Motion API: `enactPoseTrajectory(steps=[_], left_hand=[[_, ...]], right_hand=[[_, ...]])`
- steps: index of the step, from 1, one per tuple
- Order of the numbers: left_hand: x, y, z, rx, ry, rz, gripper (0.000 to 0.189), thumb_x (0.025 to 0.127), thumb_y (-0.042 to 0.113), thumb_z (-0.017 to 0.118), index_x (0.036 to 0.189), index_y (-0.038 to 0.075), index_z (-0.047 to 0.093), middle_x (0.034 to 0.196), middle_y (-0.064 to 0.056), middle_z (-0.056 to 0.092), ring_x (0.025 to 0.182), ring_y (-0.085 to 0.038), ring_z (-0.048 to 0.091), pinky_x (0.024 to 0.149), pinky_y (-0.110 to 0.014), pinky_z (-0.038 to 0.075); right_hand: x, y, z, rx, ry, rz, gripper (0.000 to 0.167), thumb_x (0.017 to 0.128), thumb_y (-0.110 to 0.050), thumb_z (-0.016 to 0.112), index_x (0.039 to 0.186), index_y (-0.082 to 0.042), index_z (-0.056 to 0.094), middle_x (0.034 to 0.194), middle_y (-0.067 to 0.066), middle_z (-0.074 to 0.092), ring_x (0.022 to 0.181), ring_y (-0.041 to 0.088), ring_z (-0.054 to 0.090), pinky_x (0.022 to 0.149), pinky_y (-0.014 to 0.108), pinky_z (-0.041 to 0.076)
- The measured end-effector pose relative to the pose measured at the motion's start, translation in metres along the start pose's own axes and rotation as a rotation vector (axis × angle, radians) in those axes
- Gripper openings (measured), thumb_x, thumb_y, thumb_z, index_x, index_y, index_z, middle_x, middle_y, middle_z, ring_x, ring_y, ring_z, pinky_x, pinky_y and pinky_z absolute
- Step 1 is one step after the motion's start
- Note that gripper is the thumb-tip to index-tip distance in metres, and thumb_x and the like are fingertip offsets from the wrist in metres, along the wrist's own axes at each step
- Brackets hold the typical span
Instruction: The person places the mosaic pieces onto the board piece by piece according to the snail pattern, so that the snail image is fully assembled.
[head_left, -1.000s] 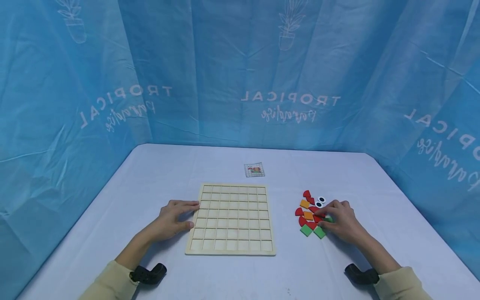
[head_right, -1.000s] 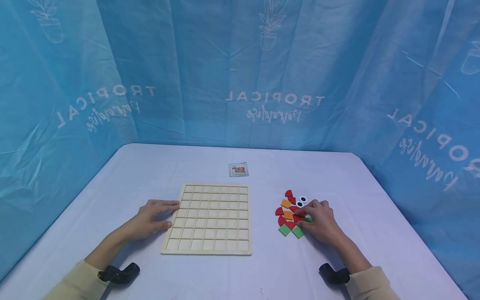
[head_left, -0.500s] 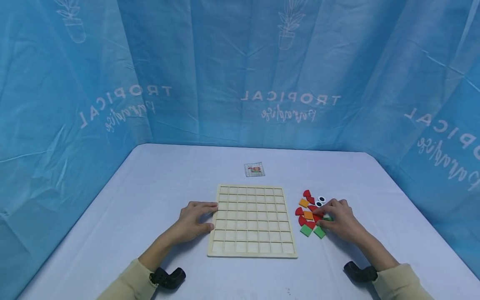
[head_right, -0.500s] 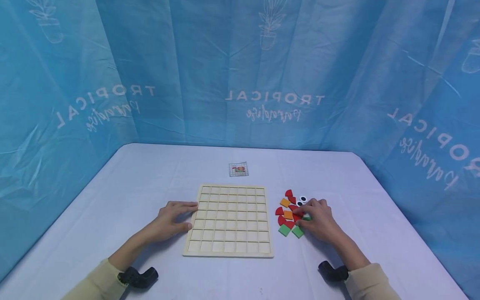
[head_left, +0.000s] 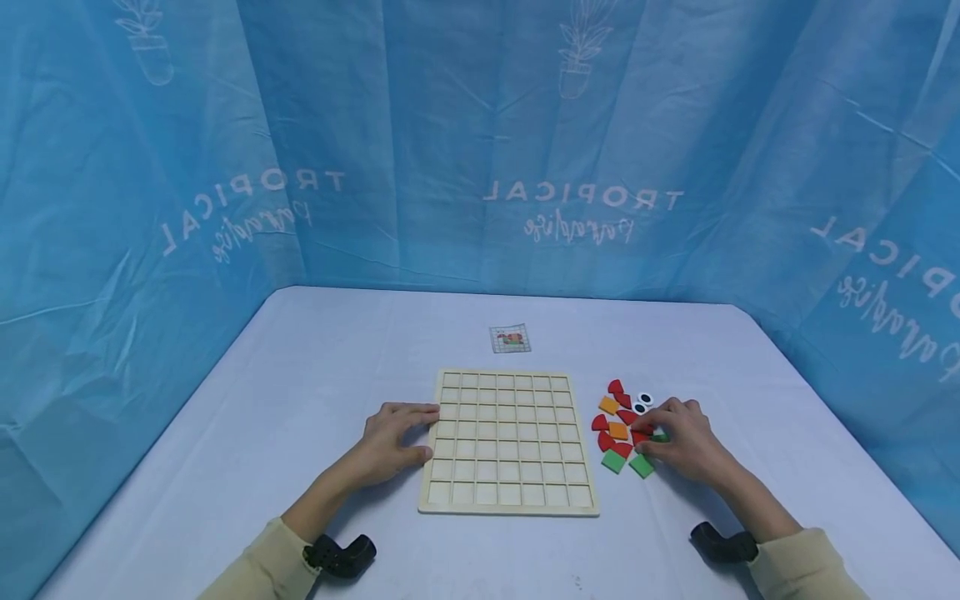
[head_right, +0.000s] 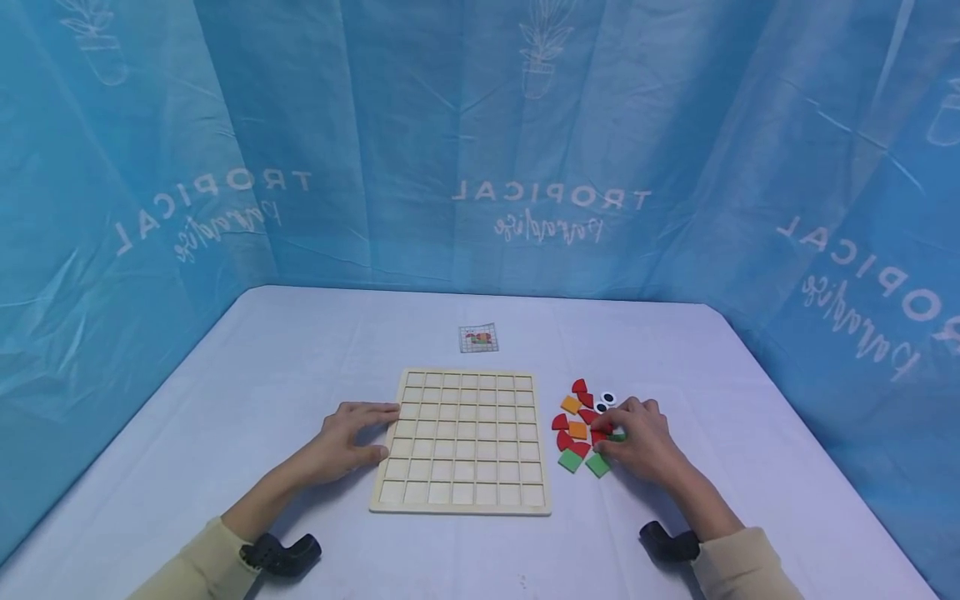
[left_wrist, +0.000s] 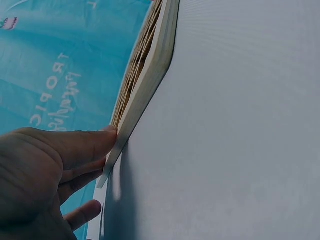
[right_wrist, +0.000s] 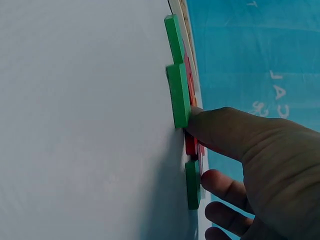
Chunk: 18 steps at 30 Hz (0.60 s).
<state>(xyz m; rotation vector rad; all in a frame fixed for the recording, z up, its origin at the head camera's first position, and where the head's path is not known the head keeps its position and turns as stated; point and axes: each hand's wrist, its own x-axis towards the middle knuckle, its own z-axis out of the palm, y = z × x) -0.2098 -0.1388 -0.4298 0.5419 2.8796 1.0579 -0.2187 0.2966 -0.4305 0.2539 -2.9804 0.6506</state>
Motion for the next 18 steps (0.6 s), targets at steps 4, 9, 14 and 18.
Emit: enactPoseTrajectory(steps=[4, 9, 14, 18], left_hand=[[0.0005, 0.0003, 0.0007, 0.005, 0.005, -0.006, 0.052, 0.08, 0.014, 0.072, 0.129, 0.009, 0.058, 0.141, -0.003, 0.051, 0.131, -0.03, 0.036, 0.108, -0.056, 0.021], [0.0004, 0.0009, 0.0005, 0.008, 0.004, -0.017, 0.052, 0.08, 0.014, 0.073, 0.129, 0.01, 0.058, 0.141, -0.002, 0.051, 0.131, -0.03, 0.036, 0.108, -0.056, 0.021], [0.0011, 0.0016, 0.0007, 0.01, 0.001, -0.021, 0.051, 0.08, 0.013, 0.072, 0.129, 0.01, 0.058, 0.141, -0.002, 0.051, 0.131, -0.03, 0.035, 0.108, -0.057, 0.021], [0.0015, 0.0021, 0.001, 0.016, 0.006, -0.023, 0.051, 0.079, 0.013, 0.073, 0.128, 0.011, 0.058, 0.14, -0.003, 0.051, 0.131, -0.03, 0.036, 0.109, -0.056, 0.021]], right_hand=[[-0.002, 0.0016, -0.0015, 0.006, 0.017, -0.006, 0.038, 0.068, -0.022, 0.083, 0.103, -0.016, 0.072, 0.103, 0.011, 0.057, 0.104, 0.029, 0.041, 0.077, 0.045, 0.049], [-0.0024, 0.0002, -0.0026, -0.008, 0.029, -0.024, 0.037, 0.067, -0.025, 0.084, 0.102, -0.017, 0.073, 0.101, 0.009, 0.055, 0.102, 0.027, 0.041, 0.073, 0.037, 0.045], [-0.0028, -0.0017, -0.0029, -0.016, 0.021, -0.037, 0.033, 0.068, -0.025, 0.083, 0.099, -0.019, 0.074, 0.101, 0.007, 0.054, 0.1, 0.025, 0.04, 0.07, 0.033, 0.039], [-0.0027, -0.0016, -0.0032, -0.026, 0.02, -0.052, 0.034, 0.067, -0.026, 0.084, 0.099, -0.019, 0.074, 0.102, 0.008, 0.055, 0.1, 0.025, 0.04, 0.07, 0.034, 0.039]])
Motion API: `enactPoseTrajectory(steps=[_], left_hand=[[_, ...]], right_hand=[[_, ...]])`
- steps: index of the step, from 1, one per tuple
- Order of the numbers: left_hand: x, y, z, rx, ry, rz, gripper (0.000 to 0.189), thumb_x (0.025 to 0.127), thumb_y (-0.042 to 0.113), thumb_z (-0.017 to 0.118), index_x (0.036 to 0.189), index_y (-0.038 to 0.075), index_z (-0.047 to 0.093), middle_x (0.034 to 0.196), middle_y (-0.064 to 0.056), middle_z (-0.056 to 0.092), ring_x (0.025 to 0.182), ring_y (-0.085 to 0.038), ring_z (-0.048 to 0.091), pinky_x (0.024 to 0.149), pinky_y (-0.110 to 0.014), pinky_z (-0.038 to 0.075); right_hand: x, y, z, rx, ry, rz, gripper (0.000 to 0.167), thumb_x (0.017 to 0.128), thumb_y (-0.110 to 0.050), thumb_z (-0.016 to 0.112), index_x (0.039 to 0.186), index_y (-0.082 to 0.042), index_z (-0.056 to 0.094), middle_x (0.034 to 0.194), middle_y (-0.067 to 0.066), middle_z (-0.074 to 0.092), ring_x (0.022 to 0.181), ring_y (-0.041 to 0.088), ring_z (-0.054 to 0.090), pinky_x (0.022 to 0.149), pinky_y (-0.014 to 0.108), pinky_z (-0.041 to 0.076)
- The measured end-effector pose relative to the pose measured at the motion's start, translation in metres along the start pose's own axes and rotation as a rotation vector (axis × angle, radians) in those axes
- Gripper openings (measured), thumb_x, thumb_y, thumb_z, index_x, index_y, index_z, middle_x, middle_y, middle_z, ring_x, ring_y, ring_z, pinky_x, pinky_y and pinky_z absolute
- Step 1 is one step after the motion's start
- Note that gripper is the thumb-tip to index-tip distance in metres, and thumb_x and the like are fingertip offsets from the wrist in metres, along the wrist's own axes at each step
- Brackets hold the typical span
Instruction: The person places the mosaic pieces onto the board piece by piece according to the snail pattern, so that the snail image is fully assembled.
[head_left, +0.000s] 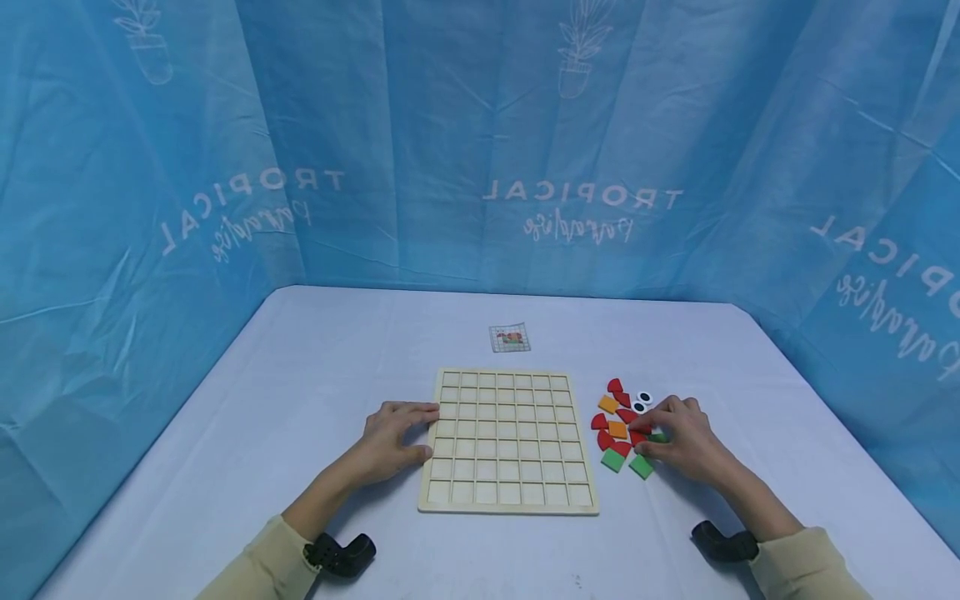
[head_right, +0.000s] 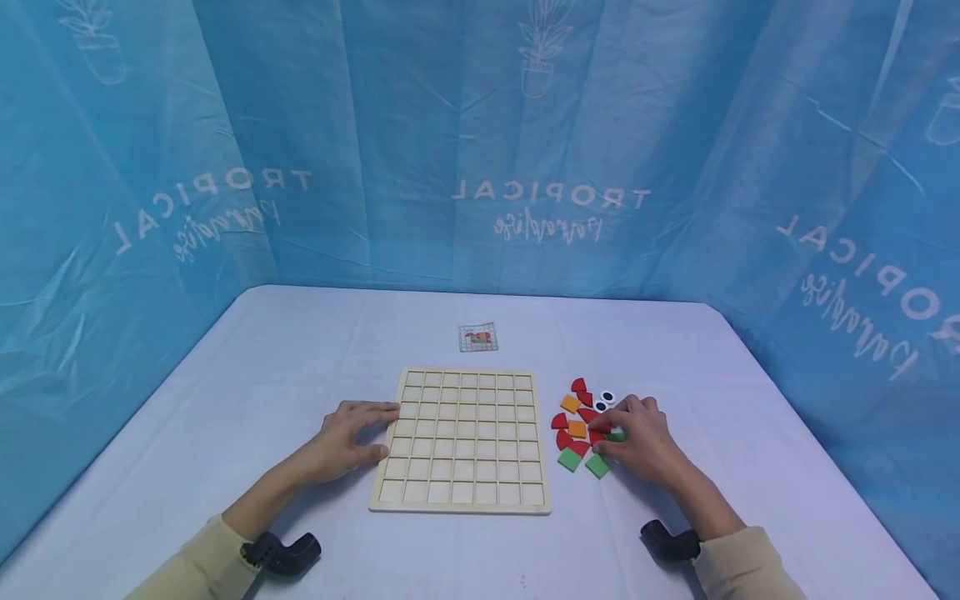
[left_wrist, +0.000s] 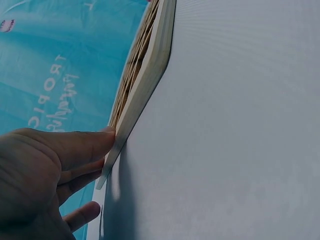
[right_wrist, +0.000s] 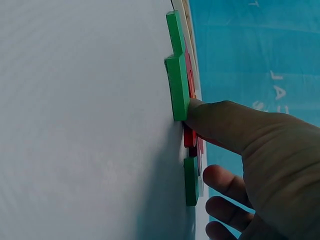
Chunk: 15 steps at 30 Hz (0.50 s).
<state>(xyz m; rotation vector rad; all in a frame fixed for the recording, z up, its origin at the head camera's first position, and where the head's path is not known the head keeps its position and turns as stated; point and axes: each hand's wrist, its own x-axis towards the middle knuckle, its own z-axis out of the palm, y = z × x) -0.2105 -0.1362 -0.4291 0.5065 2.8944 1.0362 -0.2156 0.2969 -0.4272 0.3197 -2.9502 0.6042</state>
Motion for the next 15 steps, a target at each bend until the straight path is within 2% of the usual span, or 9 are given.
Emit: enactPoseTrajectory(steps=[7, 15], left_hand=[[0.0004, 0.0001, 0.0, -0.003, -0.006, 0.001, 0.052, 0.079, 0.014, 0.073, 0.129, 0.01, 0.058, 0.141, -0.003, 0.051, 0.131, -0.03, 0.035, 0.108, -0.056, 0.02], [-0.0012, -0.0005, -0.0026, -0.032, -0.02, 0.054, 0.051, 0.08, 0.013, 0.072, 0.129, 0.008, 0.057, 0.14, -0.005, 0.051, 0.13, -0.032, 0.035, 0.107, -0.059, 0.02]], right_hand=[[-0.0009, 0.0007, -0.001, -0.033, 0.016, 0.006, 0.038, 0.065, -0.026, 0.085, 0.1, -0.018, 0.074, 0.102, 0.01, 0.055, 0.101, 0.027, 0.042, 0.072, 0.038, 0.043], [-0.0006, 0.0008, -0.0001, -0.062, 0.014, -0.016, 0.04, 0.065, -0.027, 0.085, 0.102, -0.018, 0.074, 0.102, 0.007, 0.055, 0.1, 0.024, 0.042, 0.072, 0.036, 0.038]])
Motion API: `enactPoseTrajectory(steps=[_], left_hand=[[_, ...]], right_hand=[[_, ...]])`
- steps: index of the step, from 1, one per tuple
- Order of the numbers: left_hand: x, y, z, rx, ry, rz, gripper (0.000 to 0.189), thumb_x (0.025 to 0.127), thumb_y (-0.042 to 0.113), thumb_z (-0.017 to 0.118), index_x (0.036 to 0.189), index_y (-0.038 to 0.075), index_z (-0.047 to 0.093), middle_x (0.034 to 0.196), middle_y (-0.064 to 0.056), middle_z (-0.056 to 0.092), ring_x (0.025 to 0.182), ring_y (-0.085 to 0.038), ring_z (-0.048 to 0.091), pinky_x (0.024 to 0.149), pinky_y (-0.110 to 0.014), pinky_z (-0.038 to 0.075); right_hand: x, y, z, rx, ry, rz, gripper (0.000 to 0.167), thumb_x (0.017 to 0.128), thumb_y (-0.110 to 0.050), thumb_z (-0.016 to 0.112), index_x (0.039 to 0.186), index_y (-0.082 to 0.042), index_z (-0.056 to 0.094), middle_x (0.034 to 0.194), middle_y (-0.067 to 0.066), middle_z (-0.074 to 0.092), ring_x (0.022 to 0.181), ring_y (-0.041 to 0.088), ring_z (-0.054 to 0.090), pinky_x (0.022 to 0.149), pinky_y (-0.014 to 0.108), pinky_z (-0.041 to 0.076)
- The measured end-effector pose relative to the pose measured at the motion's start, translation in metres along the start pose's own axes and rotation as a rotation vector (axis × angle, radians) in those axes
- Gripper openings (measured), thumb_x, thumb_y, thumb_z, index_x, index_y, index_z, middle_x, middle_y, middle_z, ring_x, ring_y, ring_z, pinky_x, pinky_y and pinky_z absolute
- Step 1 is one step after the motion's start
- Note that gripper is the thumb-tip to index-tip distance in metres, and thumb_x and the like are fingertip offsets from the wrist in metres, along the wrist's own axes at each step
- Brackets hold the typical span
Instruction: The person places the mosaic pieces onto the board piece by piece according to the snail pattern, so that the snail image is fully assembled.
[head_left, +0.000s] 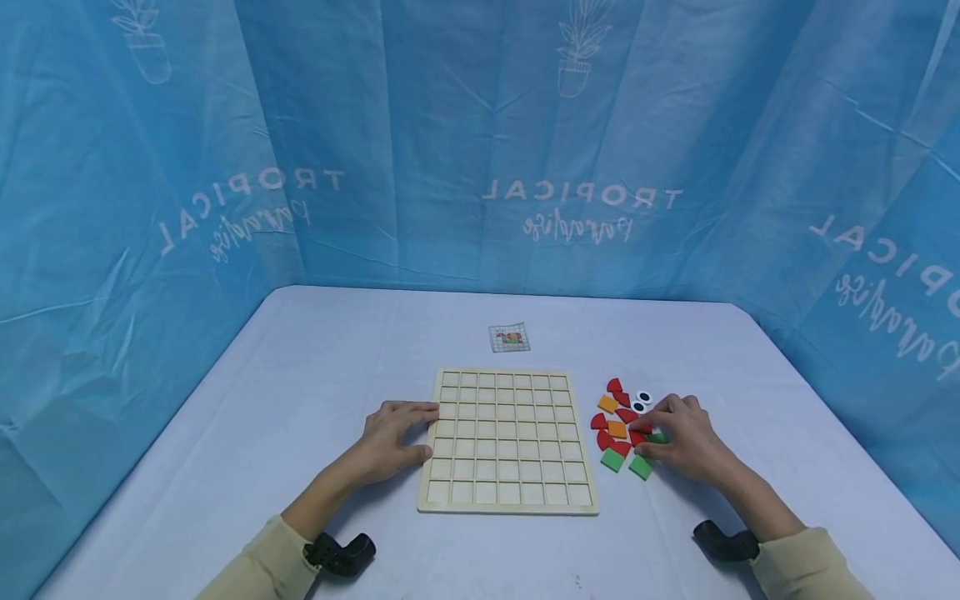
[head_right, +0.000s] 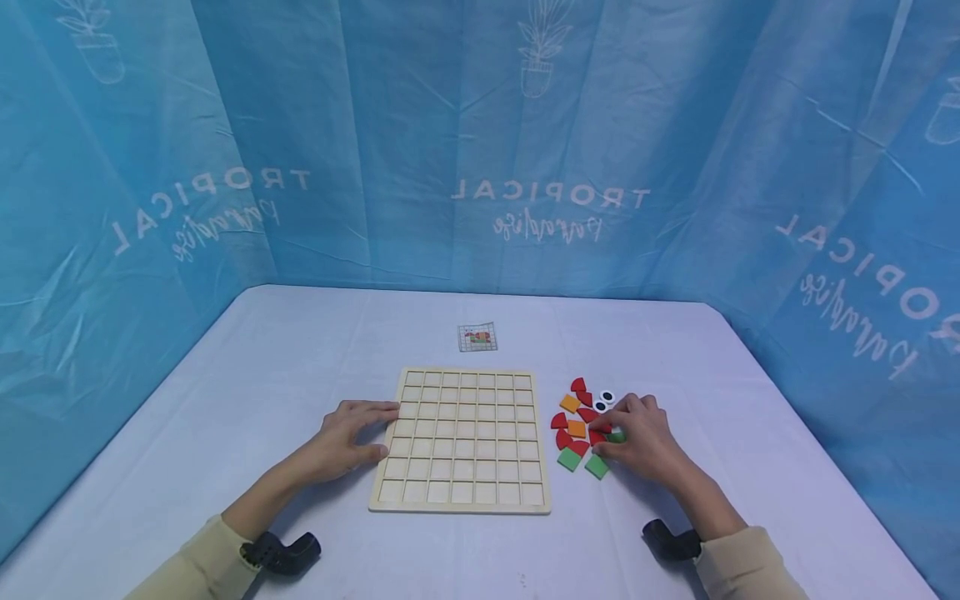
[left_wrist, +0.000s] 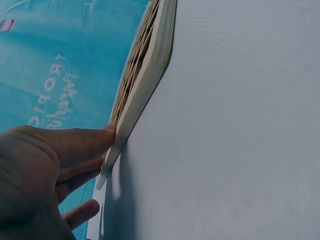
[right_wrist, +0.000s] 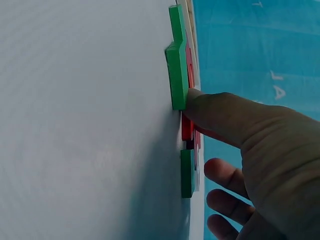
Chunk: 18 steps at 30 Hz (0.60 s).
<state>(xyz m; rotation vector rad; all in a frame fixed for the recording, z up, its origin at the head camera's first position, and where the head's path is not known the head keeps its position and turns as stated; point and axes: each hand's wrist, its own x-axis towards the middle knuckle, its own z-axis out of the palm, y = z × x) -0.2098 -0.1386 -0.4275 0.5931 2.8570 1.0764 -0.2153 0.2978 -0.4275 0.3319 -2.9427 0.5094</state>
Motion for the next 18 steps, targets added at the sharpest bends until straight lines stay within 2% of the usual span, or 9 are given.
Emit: enactPoseTrajectory(steps=[8, 18], left_hand=[[0.0016, 0.0003, 0.0006, -0.006, -0.008, 0.0, 0.051, 0.08, 0.013, 0.071, 0.129, 0.007, 0.057, 0.141, -0.006, 0.05, 0.13, -0.033, 0.036, 0.107, -0.059, 0.019], [0.0052, -0.0023, 0.0018, -0.013, -0.003, -0.025, 0.052, 0.08, 0.014, 0.071, 0.13, 0.009, 0.057, 0.14, -0.005, 0.051, 0.13, -0.031, 0.036, 0.108, -0.058, 0.021]], right_hand=[[-0.0009, -0.0008, -0.0013, 0.005, 0.003, 0.025, 0.039, 0.064, -0.028, 0.085, 0.101, -0.019, 0.074, 0.102, 0.008, 0.055, 0.101, 0.025, 0.042, 0.072, 0.037, 0.042], [0.001, 0.0007, 0.0007, 0.035, -0.018, 0.009, 0.035, 0.067, -0.027, 0.084, 0.1, -0.018, 0.074, 0.1, 0.006, 0.055, 0.099, 0.024, 0.041, 0.07, 0.034, 0.037]])
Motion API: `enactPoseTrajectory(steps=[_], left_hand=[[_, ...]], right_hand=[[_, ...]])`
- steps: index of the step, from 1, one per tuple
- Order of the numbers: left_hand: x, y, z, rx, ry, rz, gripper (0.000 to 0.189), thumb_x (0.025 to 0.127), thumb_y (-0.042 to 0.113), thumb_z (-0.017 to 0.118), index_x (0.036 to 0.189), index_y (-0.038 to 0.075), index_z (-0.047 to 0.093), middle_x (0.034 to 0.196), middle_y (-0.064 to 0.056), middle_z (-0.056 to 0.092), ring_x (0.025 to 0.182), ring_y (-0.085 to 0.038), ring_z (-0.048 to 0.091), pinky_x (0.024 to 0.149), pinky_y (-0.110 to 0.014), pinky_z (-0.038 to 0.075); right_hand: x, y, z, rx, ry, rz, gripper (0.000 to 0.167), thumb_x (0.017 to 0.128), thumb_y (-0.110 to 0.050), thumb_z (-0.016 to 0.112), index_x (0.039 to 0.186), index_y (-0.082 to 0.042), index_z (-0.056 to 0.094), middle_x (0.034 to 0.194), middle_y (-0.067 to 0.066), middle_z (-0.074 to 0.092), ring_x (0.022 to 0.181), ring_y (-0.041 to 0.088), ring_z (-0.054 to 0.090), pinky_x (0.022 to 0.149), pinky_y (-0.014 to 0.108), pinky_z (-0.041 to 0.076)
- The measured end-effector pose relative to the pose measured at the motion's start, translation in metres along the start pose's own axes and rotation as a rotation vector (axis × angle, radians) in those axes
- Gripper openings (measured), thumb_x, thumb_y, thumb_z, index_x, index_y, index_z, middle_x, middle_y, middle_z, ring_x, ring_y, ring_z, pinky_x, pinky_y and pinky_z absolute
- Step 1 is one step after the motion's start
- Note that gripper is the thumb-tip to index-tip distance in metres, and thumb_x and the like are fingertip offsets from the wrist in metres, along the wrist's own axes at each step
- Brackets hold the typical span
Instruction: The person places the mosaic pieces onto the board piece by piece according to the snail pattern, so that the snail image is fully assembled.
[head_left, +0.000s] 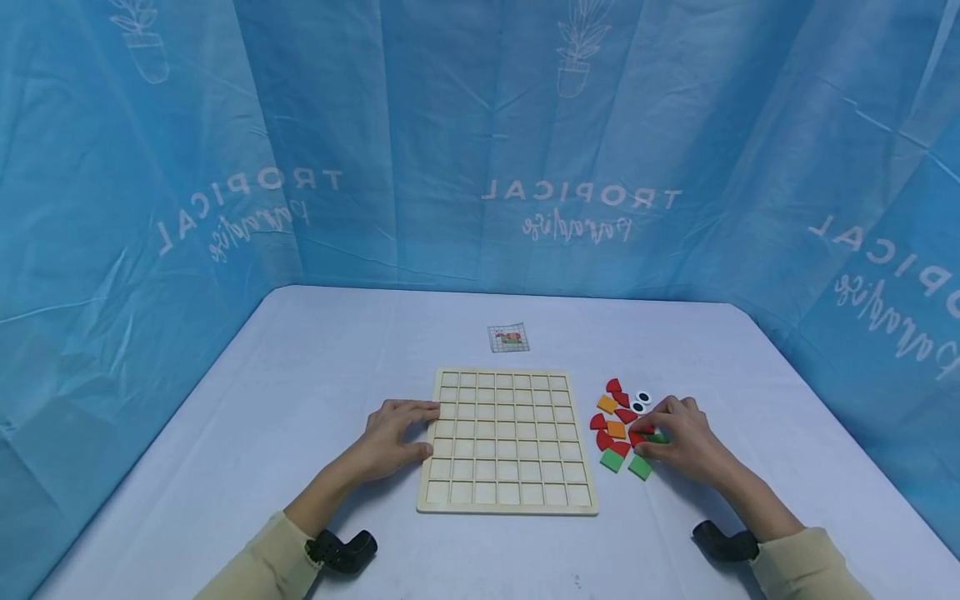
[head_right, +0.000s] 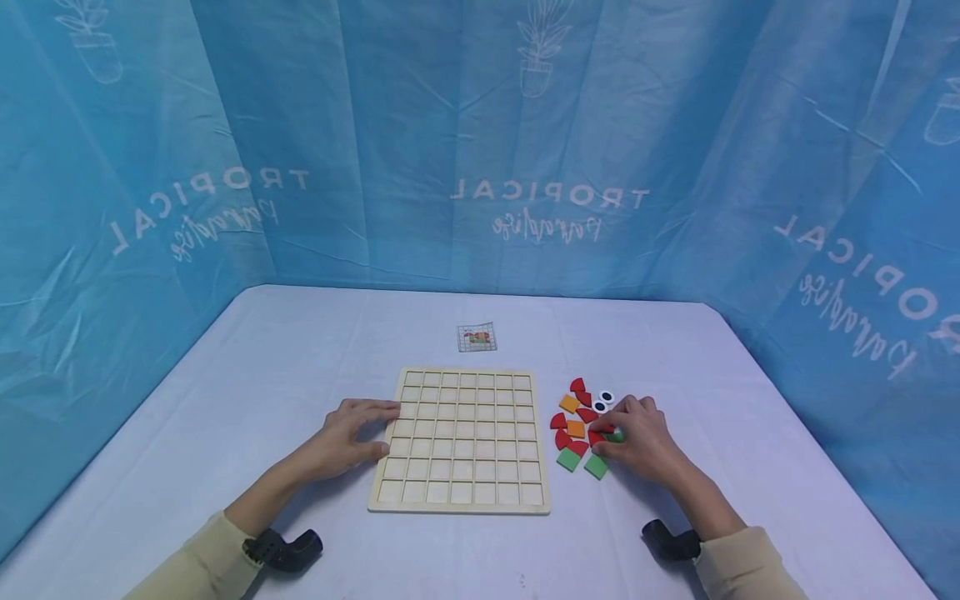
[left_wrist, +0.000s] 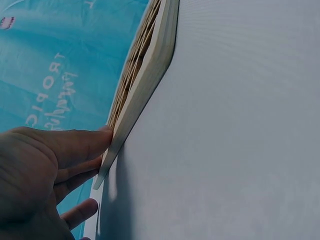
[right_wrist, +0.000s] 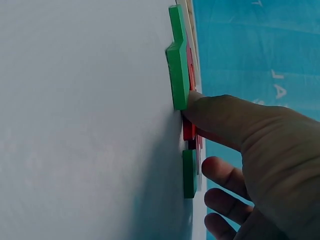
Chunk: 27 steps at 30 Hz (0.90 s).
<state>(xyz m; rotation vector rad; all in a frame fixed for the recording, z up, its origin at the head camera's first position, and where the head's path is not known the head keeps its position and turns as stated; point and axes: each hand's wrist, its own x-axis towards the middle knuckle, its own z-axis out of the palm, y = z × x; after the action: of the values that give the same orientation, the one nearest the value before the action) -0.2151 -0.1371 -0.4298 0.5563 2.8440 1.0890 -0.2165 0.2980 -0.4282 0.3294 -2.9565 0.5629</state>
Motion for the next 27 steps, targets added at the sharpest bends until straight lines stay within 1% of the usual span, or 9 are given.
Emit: enactPoseTrajectory(steps=[4, 8, 12, 14, 16, 19, 23, 27], left_hand=[[0.002, 0.0, 0.0, -0.011, 0.001, -0.013, 0.053, 0.08, 0.014, 0.071, 0.13, 0.009, 0.056, 0.141, -0.005, 0.05, 0.131, -0.031, 0.035, 0.108, -0.057, 0.02], [0.004, 0.0, 0.001, -0.016, 0.003, -0.021, 0.053, 0.08, 0.014, 0.071, 0.13, 0.009, 0.056, 0.141, -0.005, 0.05, 0.131, -0.031, 0.035, 0.108, -0.057, 0.02], [0.005, 0.0, 0.002, -0.023, 0.011, -0.027, 0.052, 0.08, 0.013, 0.071, 0.129, 0.008, 0.057, 0.141, -0.006, 0.05, 0.131, -0.031, 0.035, 0.109, -0.057, 0.019], [0.005, 0.0, 0.002, -0.028, 0.015, -0.03, 0.051, 0.08, 0.013, 0.071, 0.129, 0.008, 0.057, 0.141, -0.006, 0.05, 0.13, -0.031, 0.035, 0.109, -0.057, 0.019], [0.005, -0.001, 0.003, -0.036, 0.018, -0.037, 0.051, 0.08, 0.013, 0.071, 0.129, 0.008, 0.058, 0.141, -0.005, 0.05, 0.13, -0.031, 0.035, 0.109, -0.057, 0.018], [0.005, -0.001, 0.004, -0.052, 0.02, -0.053, 0.051, 0.079, 0.013, 0.071, 0.129, 0.008, 0.058, 0.141, -0.004, 0.05, 0.13, -0.031, 0.034, 0.109, -0.058, 0.018], [0.005, 0.0, 0.005, -0.073, 0.018, -0.073, 0.052, 0.08, 0.014, 0.071, 0.13, 0.009, 0.057, 0.142, -0.004, 0.049, 0.132, -0.03, 0.033, 0.111, -0.057, 0.017], [0.005, 0.001, 0.006, -0.075, 0.022, -0.087, 0.053, 0.079, 0.014, 0.071, 0.13, 0.009, 0.057, 0.142, -0.003, 0.049, 0.133, -0.03, 0.032, 0.111, -0.058, 0.017]], right_hand=[[0.001, -0.001, -0.001, 0.037, -0.017, 0.005, 0.033, 0.069, -0.028, 0.082, 0.099, -0.017, 0.074, 0.103, 0.006, 0.056, 0.103, 0.024, 0.041, 0.072, 0.035, 0.039], [0.004, -0.008, -0.004, 0.092, -0.031, 0.014, 0.032, 0.071, -0.029, 0.081, 0.1, -0.017, 0.073, 0.105, 0.006, 0.057, 0.106, 0.025, 0.04, 0.074, 0.035, 0.043], [0.011, -0.021, -0.004, 0.156, -0.035, 0.016, 0.032, 0.071, -0.027, 0.081, 0.1, -0.016, 0.072, 0.105, 0.006, 0.059, 0.107, 0.025, 0.04, 0.072, 0.03, 0.045], [0.015, -0.028, -0.002, 0.177, -0.032, 0.011, 0.033, 0.071, -0.024, 0.081, 0.102, -0.016, 0.071, 0.104, 0.005, 0.059, 0.106, 0.024, 0.042, 0.071, 0.027, 0.046], [0.02, -0.035, -0.001, 0.191, -0.024, 0.005, 0.034, 0.071, -0.023, 0.082, 0.102, -0.016, 0.07, 0.102, 0.004, 0.06, 0.105, 0.023, 0.042, 0.07, 0.026, 0.046], [0.027, -0.045, 0.003, 0.202, -0.022, -0.001, 0.032, 0.073, -0.024, 0.08, 0.103, -0.017, 0.071, 0.099, 0.002, 0.059, 0.104, 0.022, 0.041, 0.071, 0.027, 0.046], [0.035, -0.058, 0.01, 0.207, -0.021, -0.003, 0.025, 0.077, -0.025, 0.076, 0.101, -0.019, 0.072, 0.099, 0.0, 0.06, 0.104, 0.021, 0.04, 0.074, 0.03, 0.041], [0.042, -0.069, 0.018, 0.201, -0.005, -0.017, 0.024, 0.077, -0.026, 0.076, 0.1, -0.019, 0.072, 0.098, 0.0, 0.061, 0.102, 0.021, 0.042, 0.074, 0.032, 0.038]])
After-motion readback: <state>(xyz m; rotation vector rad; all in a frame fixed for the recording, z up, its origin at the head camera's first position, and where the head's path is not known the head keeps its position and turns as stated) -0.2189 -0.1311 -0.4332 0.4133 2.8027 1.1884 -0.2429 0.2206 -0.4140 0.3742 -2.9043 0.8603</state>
